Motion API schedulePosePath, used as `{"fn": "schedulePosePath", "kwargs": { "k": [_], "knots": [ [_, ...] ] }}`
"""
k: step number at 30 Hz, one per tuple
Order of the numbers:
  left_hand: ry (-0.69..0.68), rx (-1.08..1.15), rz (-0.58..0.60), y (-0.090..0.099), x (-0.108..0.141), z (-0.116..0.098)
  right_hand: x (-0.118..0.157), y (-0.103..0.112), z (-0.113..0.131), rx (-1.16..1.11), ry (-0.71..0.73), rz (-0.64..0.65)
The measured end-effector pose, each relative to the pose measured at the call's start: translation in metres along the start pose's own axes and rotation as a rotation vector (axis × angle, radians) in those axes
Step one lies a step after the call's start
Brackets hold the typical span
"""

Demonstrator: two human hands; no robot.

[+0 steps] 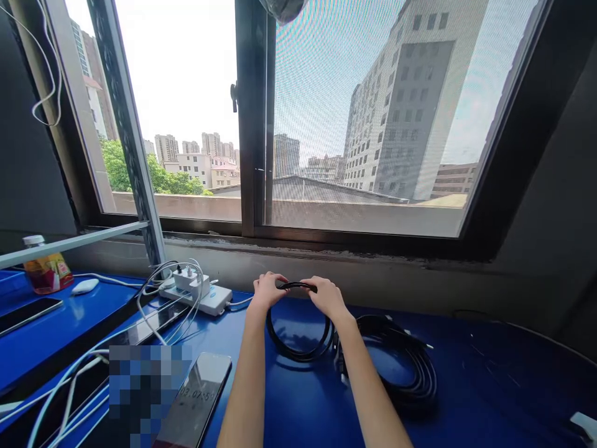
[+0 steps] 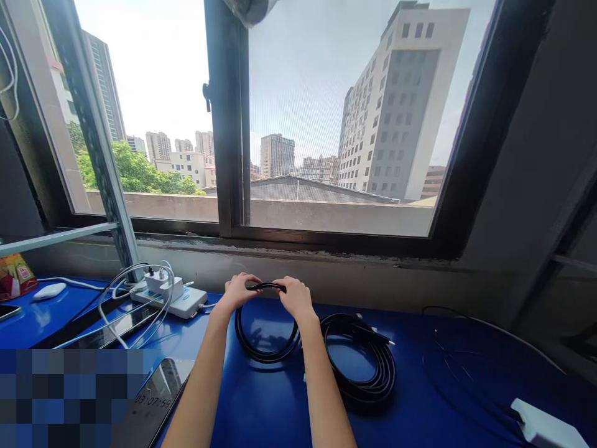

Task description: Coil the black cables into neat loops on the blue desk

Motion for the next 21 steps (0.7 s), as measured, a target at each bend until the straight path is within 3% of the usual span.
{"fn": "schedulePosePath", "kwargs": {
  "k": [12,21],
  "knots": [
    [-0.036,-0.052,0.111,-0.029,0.002,0.016,0.005,-0.004,-0.008,0.004,-0.086,0.078],
    [-0.032,-0.235,0.242,-0.043,-0.001,0.026,0.004,-0.019,-0.023,0.023,-0.139,0.195]
  ]
}}
Point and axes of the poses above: each hand's wrist, its own x-axis away from the middle knuckle, its own y-axis out of the back of the hand, z = x × y, the point moved 2 cm from there along -x, towards the middle knuckle, and after that the axes turned 14 degrees about -x, right-handed, at the moved point
